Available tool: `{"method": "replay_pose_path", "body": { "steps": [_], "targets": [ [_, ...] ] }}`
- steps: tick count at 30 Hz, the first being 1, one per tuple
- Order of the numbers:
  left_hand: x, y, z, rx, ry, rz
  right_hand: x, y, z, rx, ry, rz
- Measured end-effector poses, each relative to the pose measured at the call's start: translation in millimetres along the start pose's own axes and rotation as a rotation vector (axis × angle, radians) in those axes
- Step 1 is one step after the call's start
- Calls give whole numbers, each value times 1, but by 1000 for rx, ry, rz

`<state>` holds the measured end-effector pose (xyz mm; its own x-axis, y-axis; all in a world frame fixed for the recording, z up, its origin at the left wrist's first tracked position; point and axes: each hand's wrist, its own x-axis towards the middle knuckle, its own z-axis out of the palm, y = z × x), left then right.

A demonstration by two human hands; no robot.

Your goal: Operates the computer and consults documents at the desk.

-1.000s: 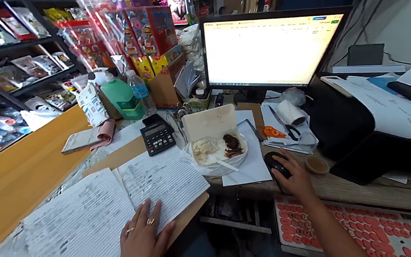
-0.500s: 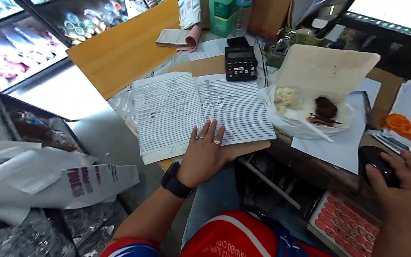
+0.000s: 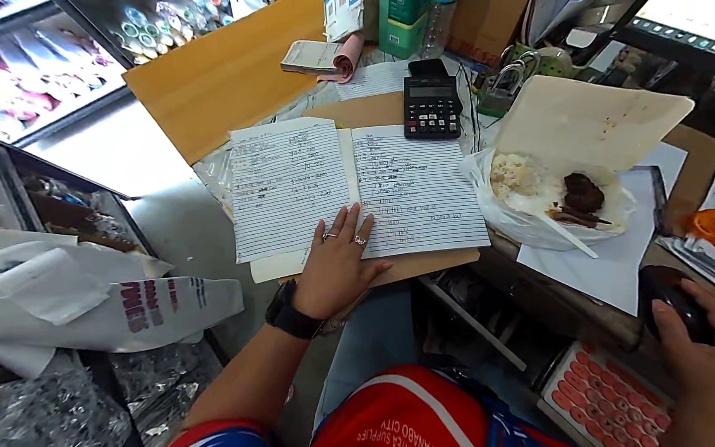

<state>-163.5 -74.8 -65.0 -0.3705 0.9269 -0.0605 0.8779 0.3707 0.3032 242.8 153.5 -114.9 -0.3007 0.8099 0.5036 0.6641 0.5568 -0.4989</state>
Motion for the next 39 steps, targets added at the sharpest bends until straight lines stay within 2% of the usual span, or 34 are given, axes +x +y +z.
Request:
{"method": "replay_pose_path", "body": {
  "steps": [16,24,33,39],
  "targets": [
    [-1,-36,2,-160,4,172,-1,2,0,4,-4,-5],
    [7,-16,-3,-99,171,184,-1,1,0,5,10,-7],
    [16,9,-15,54,-19,58,-2,4,1,12,5,-15],
    [17,11,-16,63,-29,46,-2,2,0,5,1,-14]
  ]
}}
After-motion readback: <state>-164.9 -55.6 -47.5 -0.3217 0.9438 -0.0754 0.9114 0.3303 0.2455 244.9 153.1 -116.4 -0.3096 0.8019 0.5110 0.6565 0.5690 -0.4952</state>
